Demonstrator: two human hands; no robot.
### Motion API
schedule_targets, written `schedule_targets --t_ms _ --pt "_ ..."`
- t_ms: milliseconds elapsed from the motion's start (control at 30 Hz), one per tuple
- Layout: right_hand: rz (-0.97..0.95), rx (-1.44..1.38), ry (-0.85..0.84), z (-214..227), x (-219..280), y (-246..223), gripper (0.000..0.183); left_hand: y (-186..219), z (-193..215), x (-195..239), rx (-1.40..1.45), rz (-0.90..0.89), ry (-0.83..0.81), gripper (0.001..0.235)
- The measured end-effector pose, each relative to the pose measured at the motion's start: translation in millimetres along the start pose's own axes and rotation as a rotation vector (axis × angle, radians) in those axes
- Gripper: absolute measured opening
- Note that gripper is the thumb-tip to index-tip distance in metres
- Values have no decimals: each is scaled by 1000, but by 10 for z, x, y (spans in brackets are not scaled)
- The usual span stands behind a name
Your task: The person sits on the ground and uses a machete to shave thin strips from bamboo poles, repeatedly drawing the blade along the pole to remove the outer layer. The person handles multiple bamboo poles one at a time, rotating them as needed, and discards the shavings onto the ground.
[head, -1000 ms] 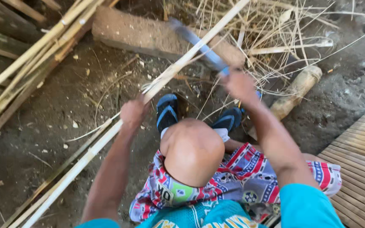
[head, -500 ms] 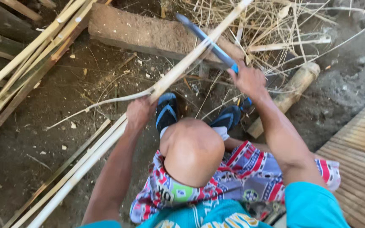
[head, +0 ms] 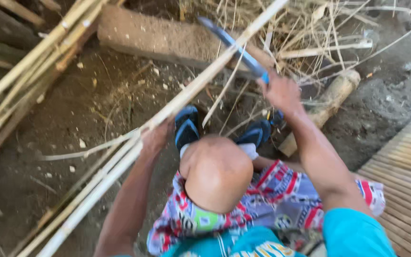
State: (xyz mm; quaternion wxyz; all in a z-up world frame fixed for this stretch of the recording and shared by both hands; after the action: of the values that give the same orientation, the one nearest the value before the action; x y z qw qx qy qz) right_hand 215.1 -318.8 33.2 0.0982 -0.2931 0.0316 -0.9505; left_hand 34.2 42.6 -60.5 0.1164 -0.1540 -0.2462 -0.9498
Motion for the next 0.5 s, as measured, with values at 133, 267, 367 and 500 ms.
schedule_targets --t_ms 133,267,367,500 --pt "-52 -114 41 -3 64 -114 53 205 184 18 -1 -138 176 44" --pt "206 27 -58 -255 219 -679 54 216 -250 -443 -242 -15 -144 42" --pt "140 128 -97 -80 130 -500 60 41 -357 -297 -271 -219 82 31" --pt "62 -8 88 101 -54 -231 53 -353 -743 -32 -302 -378 257 30"
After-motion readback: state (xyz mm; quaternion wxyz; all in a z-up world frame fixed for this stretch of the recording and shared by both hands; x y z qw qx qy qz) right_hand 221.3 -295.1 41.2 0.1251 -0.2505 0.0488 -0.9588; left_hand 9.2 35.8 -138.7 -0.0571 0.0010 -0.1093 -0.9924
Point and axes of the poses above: each hand's wrist, its own x-axis away from the middle knuckle, its own z-axis out of the back of the hand, y = z × x, the point moved 9 cm from there along -x, towards the middle knuckle, and after that the axes turned 5 degrees about -y, right-handed, at the moved point
